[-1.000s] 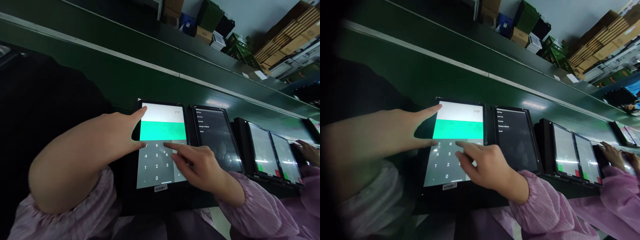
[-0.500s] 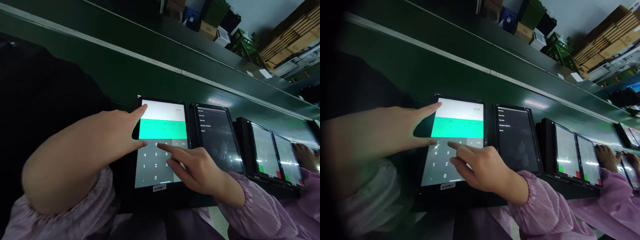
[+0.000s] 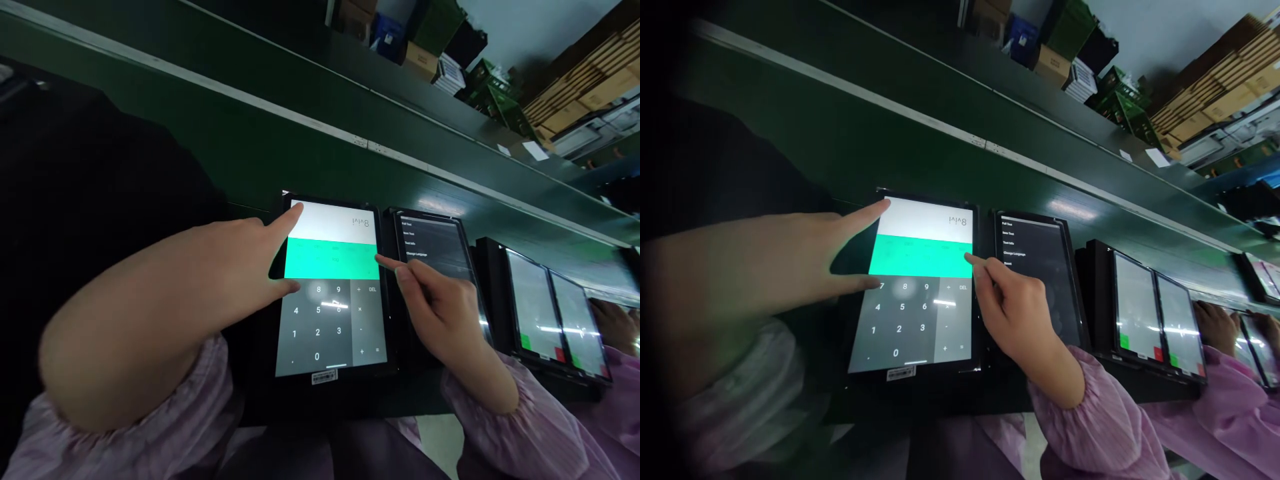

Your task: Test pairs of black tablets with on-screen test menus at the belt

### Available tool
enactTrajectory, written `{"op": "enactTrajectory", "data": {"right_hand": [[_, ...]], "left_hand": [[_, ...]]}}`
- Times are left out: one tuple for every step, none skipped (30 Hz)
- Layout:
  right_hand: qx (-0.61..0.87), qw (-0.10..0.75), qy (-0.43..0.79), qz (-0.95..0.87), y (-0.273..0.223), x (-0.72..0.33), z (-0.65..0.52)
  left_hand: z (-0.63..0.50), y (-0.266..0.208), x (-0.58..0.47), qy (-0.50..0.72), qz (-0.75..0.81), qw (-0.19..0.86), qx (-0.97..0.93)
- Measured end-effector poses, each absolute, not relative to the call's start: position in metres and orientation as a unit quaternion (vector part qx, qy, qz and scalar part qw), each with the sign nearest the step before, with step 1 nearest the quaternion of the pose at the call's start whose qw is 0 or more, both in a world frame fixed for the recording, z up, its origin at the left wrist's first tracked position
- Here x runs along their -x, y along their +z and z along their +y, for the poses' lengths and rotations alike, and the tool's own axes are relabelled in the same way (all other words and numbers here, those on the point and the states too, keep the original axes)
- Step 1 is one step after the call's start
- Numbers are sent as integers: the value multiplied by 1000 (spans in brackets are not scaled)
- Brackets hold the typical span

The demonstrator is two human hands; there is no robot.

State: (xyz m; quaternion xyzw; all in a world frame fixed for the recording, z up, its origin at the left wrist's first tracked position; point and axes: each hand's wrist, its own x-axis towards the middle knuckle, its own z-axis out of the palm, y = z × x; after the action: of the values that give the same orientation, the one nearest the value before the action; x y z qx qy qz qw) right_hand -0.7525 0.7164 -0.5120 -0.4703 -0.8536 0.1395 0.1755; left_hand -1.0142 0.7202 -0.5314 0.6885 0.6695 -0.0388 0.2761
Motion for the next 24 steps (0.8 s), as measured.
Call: {"op": "enactTrajectory", "data": {"right_hand": [[469,168,140,-856,-514,753,717],[464,166,142,-859,-516,754,718],[457,167,146,-862,-518,756,719],[449,165,151,-865,-519,758,719],[441,158,159,-869,-519,760,719],[432,142,170,-874,-519,762,719],[424,124,179,-879,-519,764,720],[418,110,183,-883,-518,764,720],[418,106,178,-884,-518,764,721],[424,113,164,-884,-517,763,722],[434,125,143,-881,-517,761,723],[445,136,121,-877,-516,759,723],[453,141,104,-874,-517,758,724],[454,142,95,-874,-517,756,723],[451,140,95,-876,-518,756,723],[443,136,103,-880,-519,756,722],[433,130,115,-884,-520,757,721],[425,121,126,-888,-521,759,720],[417,111,138,-892,-521,760,719],[412,101,148,-893,-521,761,719],[410,97,153,-894,-521,760,719],[413,103,151,-892,-520,758,719],[422,117,141,-888,-518,755,720],[437,134,122,-881,-516,750,722]], "left_hand": [[720,-532,1016,-62,673,268,-687],[721,-533,1018,-82,674,260,-687],[722,-534,1019,-89,674,253,-688],[722,-535,1020,-81,674,249,-691],[723,-536,1021,-68,675,245,-693],[724,-538,1022,-55,675,242,-694],[725,-539,1023,-50,678,241,-693],[726,-539,1024,-58,683,240,-687],[727,-540,1026,-72,691,241,-678],[728,-540,1027,-81,699,241,-668],[730,-540,1029,-85,709,240,-658],[731,-540,1030,-81,717,239,-650],[732,-540,1031,-76,724,240,-642],[734,-539,1031,-72,729,245,-635],[735,-538,1032,-75,734,251,-627],[737,-538,1032,-80,738,259,-618],[738,-538,1033,-84,743,264,-609],[739,-539,1034,-82,745,270,-604],[739,-541,1035,-73,747,273,-602],[739,-543,1037,-58,747,274,-603],[740,-547,1040,-44,747,273,-604],[740,-551,1043,-31,747,271,-606],[741,-554,1045,-21,747,267,-608],[742,-557,1047,-18,747,263,-610]]}}
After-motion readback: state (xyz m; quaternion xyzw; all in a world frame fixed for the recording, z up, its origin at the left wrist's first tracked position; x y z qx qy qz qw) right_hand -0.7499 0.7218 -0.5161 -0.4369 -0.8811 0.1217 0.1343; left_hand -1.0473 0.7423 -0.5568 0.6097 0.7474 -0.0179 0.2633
